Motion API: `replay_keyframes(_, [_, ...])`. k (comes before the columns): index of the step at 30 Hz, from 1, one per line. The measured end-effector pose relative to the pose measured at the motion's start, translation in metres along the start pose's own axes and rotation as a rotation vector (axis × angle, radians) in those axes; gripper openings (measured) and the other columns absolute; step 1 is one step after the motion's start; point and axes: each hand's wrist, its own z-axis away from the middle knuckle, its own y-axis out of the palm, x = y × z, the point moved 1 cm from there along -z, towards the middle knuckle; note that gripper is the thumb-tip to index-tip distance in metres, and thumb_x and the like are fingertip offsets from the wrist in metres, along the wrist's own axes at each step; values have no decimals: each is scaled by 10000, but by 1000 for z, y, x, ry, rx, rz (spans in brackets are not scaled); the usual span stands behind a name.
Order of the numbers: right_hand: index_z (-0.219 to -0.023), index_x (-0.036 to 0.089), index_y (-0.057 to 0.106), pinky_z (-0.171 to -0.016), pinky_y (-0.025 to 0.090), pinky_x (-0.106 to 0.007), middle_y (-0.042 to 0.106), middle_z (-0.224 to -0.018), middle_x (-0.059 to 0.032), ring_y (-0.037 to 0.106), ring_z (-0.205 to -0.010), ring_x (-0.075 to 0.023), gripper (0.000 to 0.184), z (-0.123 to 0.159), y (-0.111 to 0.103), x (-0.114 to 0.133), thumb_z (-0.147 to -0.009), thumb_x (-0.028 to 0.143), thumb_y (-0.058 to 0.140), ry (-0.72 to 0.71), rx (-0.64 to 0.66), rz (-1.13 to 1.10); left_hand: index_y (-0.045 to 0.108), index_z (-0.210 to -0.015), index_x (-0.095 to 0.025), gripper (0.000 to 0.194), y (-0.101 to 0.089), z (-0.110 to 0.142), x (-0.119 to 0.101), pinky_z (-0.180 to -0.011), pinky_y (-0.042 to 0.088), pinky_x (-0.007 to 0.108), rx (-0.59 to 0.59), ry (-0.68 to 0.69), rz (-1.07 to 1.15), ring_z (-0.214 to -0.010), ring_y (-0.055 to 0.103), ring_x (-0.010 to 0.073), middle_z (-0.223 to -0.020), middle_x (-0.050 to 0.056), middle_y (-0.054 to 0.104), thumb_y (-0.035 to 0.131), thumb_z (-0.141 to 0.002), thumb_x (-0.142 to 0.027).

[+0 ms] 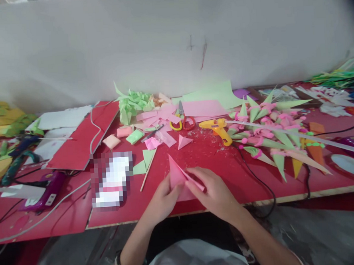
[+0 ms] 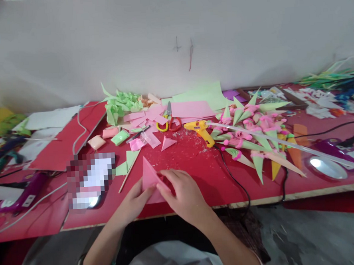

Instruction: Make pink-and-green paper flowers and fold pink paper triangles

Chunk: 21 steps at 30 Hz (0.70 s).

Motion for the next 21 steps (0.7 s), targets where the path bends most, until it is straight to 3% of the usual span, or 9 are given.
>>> replay_keyframes(3, [-823, 165, 614, -698, 450, -290, 642, -787, -53, 590, -762, -195, 264, -1, -5, -4, -843, 302, 389, 114, -52, -85, 545, -712, -160, 256, -4, 2, -1, -617, 408, 228, 128, -50, -62, -651, 516, 127, -669, -13, 561, 441, -798, -378])
replay_keyframes(6, [-576, 138, 555, -479, 400, -244, 544, -505, -15, 539, -522, -158, 365, -1, -10, -12, -814, 382, 424, 300, -77, -183, 473, -571, -160, 340, -8, 3, -2, -502, 344, 208, 153, -90, -101, -510, 429, 90, -532, -40, 467, 439, -794, -414])
replay_keyframes(8, [-635, 130, 574, -479, 411, -241, 582, -557, -24, 558, -556, -168, 338, 0, -10, -18, -784, 415, 470, 395, -68, -334, 479, -574, -161, 335, -11, 3, -3, -503, 342, 207, 146, -74, -89, -509, 432, 88, -534, -37, 481, 447, -793, -412])
replay_keyframes(10, [-834, 135, 594, -586, 466, -265, 644, -759, -55, 600, -702, -194, 299, 0, -10, -23, -768, 413, 506, 427, -53, -536, 506, -595, -157, 325, -14, 2, -5, -549, 364, 209, 178, -46, -55, -556, 474, 97, -578, -20, 531, 441, -803, -398])
replay_keyframes(13, [-1105, 199, 489, -744, 471, -303, 596, -1041, -79, 582, -901, -195, 353, 1, -11, -28, -799, 374, 480, 358, -60, -644, 530, -576, -147, 355, -18, 3, -6, -598, 377, 210, 243, -47, -4, -594, 508, 102, -600, 5, 566, 429, -814, -389])
replay_keyframes(17, [-1286, 276, 287, -895, 395, -332, 476, -1201, -76, 460, -1101, -178, 453, 3, -22, -28, -849, 304, 401, 90, -115, -365, 526, -550, -147, 353, -24, 3, -5, -581, 375, 211, 254, -113, 65, -538, 502, 94, -531, -4, 545, 452, -804, -381])
replay_keyframes(21, [-1052, 251, 559, -891, 389, -346, 513, -1114, -77, 467, -1076, -223, 292, 2, -36, -24, -818, 383, 442, -134, 67, -179, 529, -559, -143, 330, -26, -1, 2, -544, 378, 213, 185, -180, 118, -479, 483, 89, -494, -13, 520, 489, -773, -392])
